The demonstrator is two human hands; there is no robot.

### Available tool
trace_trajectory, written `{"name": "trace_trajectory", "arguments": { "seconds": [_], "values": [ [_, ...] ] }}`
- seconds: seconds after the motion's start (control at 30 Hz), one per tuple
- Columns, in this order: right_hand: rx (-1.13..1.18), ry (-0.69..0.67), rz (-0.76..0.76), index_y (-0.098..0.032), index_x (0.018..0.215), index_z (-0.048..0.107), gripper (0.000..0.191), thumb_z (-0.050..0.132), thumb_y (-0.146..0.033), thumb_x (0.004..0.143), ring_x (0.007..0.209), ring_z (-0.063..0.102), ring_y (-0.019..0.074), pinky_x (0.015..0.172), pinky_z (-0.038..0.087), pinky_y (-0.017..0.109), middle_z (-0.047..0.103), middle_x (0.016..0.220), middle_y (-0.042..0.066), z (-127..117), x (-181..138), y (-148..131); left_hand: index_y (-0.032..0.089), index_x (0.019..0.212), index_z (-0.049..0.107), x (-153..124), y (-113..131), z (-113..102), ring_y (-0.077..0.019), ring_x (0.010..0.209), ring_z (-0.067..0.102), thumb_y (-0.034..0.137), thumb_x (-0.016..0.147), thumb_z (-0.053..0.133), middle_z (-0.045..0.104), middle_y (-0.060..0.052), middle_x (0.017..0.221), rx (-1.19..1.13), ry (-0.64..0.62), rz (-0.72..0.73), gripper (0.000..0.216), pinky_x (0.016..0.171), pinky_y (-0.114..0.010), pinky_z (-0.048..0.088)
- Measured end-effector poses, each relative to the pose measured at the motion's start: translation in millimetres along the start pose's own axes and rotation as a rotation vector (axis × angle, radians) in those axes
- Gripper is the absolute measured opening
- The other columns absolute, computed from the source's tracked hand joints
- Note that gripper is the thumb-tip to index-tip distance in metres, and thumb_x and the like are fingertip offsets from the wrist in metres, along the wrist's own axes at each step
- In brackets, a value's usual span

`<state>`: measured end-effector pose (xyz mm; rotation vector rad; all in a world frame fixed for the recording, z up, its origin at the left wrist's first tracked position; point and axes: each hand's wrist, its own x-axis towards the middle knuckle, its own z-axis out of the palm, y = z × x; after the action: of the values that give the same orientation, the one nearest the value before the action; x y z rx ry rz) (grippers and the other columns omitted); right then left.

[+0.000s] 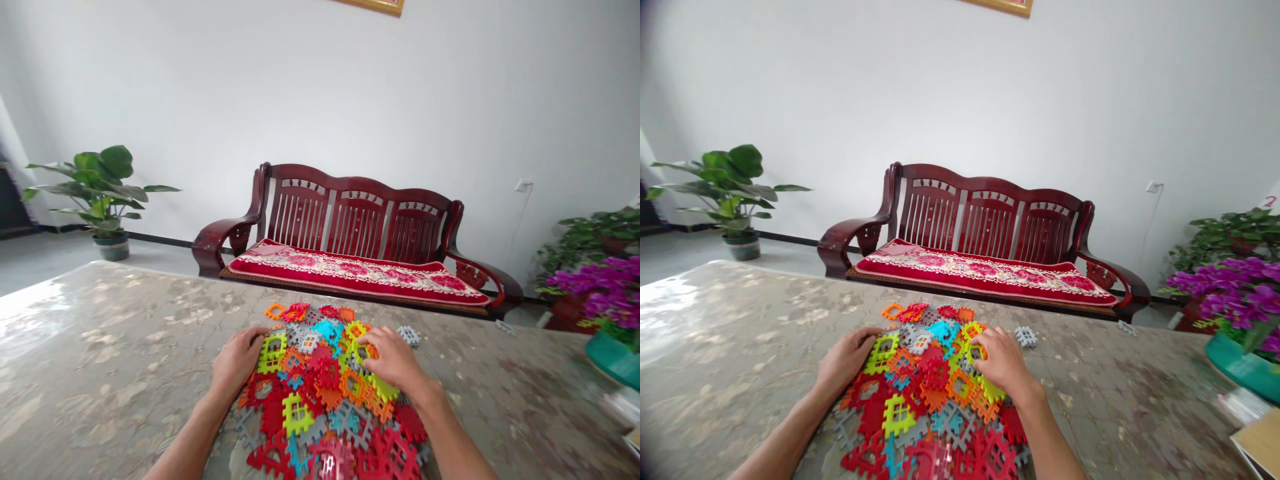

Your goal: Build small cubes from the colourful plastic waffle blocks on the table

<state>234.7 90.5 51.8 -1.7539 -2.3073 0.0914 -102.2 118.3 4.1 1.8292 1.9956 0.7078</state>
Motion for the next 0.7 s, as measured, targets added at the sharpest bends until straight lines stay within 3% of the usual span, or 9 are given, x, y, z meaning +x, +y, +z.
{"name": "trace_trajectory", "arguments": {
  "seconds": [0.17,0.33,0.43,0.57,0.7],
  "values": [
    [-0.008,-0.015,-0.016,-0.029,0.100,0.070,0.028,0.063,-0.019,0.074,0.101,0.056,0.0204,0.087,0.037,0.030,0.068,0.104,0.001,12.0,1.6,4.5,0.031,0.107,0.069,-0.2,0.8,-0.7,-0.0192,0.103,0.065,0.036,0.088,0.038,0.072,0.001,0.113,0.003,0.007,-0.011,0.037,0.082,-0.026,0.046],
    [0.112,0.109,0.013,-0.025,0.101,0.067,0.026,0.057,-0.017,0.079,0.100,0.059,0.0165,0.088,0.039,0.026,0.067,0.107,0.002,21.7,3.8,4.5,0.031,0.106,0.070,-2.0,3.2,-2.9,-0.0196,0.102,0.065,0.035,0.088,0.037,0.072,0.001,0.114,0.012,0.009,-0.006,0.037,0.084,-0.027,0.046],
    [0.129,0.148,0.050,-0.024,0.087,0.068,0.015,0.056,-0.018,0.080,0.093,0.061,0.0149,0.081,0.040,0.024,0.067,0.097,0.001,18.1,3.1,0.8,0.031,0.107,0.069,-2.1,2.8,-2.8,-0.0202,0.103,0.065,0.036,0.088,0.038,0.071,0.000,0.115,0.016,0.011,-0.011,0.037,0.082,-0.027,0.046],
    [0.015,0.023,0.091,-0.024,0.074,0.069,0.009,0.061,-0.024,0.078,0.084,0.061,0.0150,0.072,0.038,0.024,0.067,0.085,0.000,7.2,-0.2,-7.0,0.031,0.108,0.069,-1.6,1.6,-1.3,-0.0200,0.103,0.065,0.036,0.089,0.038,0.072,0.000,0.114,0.007,0.019,-0.010,0.037,0.081,-0.027,0.046],
    [-0.113,-0.057,0.102,-0.025,0.080,0.072,0.010,0.065,-0.031,0.076,0.088,0.062,0.0179,0.072,0.038,0.026,0.069,0.089,0.001,4.8,-4.1,-13.2,0.031,0.107,0.070,-1.6,1.8,-1.2,-0.0193,0.103,0.065,0.035,0.088,0.038,0.072,0.001,0.113,0.001,0.019,-0.004,0.037,0.081,-0.026,0.046]
  ]
}}
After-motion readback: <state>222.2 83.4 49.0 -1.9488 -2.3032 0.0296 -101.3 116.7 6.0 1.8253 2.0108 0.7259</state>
